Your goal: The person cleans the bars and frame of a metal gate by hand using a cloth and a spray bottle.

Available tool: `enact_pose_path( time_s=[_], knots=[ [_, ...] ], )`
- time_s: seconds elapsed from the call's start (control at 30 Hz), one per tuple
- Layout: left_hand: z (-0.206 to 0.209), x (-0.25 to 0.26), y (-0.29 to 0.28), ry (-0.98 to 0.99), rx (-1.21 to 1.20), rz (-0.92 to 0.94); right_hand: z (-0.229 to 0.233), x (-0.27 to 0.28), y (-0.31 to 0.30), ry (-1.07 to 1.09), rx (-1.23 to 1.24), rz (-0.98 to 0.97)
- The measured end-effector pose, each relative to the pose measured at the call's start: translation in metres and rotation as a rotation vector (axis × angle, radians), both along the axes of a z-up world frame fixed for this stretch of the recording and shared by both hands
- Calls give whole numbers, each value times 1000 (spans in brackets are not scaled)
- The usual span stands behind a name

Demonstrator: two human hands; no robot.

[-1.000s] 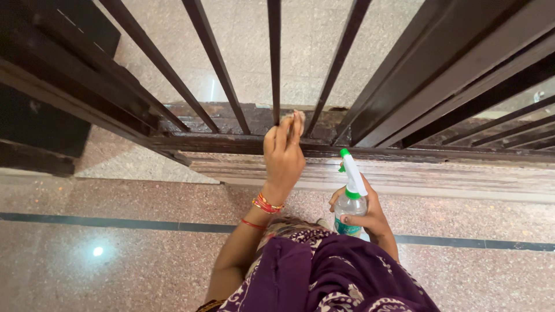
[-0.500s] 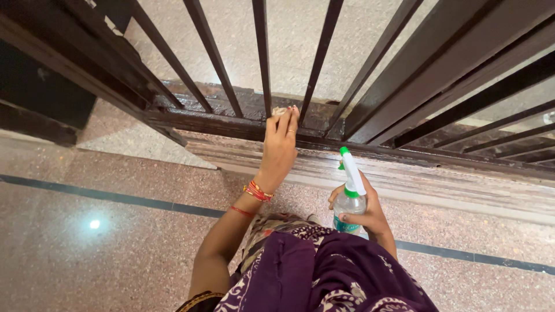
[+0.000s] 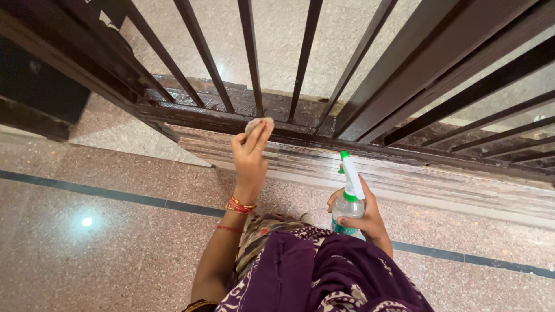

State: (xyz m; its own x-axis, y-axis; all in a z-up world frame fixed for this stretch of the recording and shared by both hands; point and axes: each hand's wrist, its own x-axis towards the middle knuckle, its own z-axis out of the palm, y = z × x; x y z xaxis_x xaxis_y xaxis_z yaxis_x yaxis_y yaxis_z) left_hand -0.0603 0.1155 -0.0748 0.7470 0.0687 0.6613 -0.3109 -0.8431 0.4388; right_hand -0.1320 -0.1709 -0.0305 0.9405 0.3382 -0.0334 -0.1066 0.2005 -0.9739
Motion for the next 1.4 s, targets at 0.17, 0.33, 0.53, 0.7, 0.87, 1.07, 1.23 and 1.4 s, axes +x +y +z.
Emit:
enact_pose_path(
  time_s=[0.17,0.33,0.53,0.7,0.87,1.07,1.23,1.4],
  knots=[
    [3,-7,17,221,-786,96,1,2,1,15,-21,0],
    [27,7,29,-79,-629,182,6,7,11,10,-7,53],
    [25,40,31,-163,-83,61,6,5,19,8,-34,25],
    [31,33,36,-32,25,-25,2,2,17,26,-16,-15],
    [25,47,50,-80,425,88,0,10,22,8,-21,2],
    [16,56,39,-121,308,106,0,11,32,14,-6,20],
    [9,53,15,-140,4,90,-2,9,30,30,19,16],
    [12,35,8,-53,-273,43,0,13,26,22,10,32]
  ],
)
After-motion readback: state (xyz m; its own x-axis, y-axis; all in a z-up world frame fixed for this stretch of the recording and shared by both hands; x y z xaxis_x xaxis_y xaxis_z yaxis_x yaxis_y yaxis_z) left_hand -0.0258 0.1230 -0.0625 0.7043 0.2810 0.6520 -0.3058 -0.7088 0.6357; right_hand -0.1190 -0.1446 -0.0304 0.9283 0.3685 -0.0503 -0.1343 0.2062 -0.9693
